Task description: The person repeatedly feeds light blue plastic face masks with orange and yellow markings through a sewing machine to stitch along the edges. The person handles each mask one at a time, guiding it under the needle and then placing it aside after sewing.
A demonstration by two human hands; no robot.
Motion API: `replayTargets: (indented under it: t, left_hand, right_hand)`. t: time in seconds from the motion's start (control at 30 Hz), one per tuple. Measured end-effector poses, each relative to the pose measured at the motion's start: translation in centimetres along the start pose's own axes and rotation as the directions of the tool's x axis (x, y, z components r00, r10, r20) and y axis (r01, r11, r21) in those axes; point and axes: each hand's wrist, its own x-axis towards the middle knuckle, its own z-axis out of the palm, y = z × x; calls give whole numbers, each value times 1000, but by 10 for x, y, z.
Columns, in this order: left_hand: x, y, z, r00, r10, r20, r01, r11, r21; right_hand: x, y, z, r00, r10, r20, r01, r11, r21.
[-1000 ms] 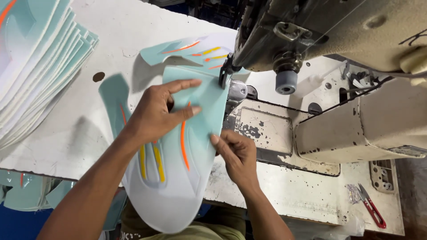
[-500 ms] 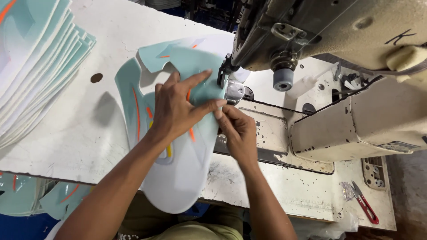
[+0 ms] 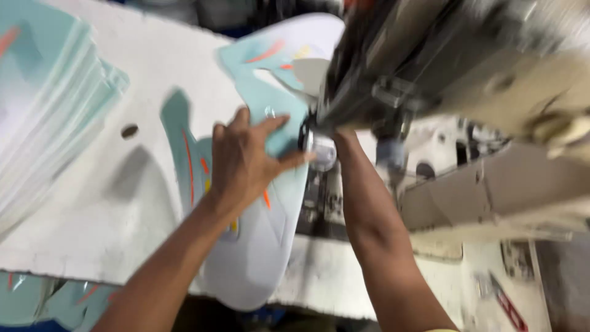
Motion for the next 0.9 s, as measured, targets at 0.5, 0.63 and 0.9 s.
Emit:
replayTargets:
  t: [0.5, 0.63, 0.9]
  left_hand:
    - [-45, -104, 15, 992, 111, -54, -123, 903, -412]
    - [-25, -105, -14, 982, 187, -13, -187, 976, -115]
    - [21, -107, -35, 954, 298, -42, -299, 954, -12]
  right_hand:
    - [-89, -392, -203, 932, 327, 155, -317, 534, 784]
    - [-73, -442, -219, 745, 568, 351, -664, 582, 469]
    - [-46, -425, -203, 761, 570, 308, -596, 427, 680]
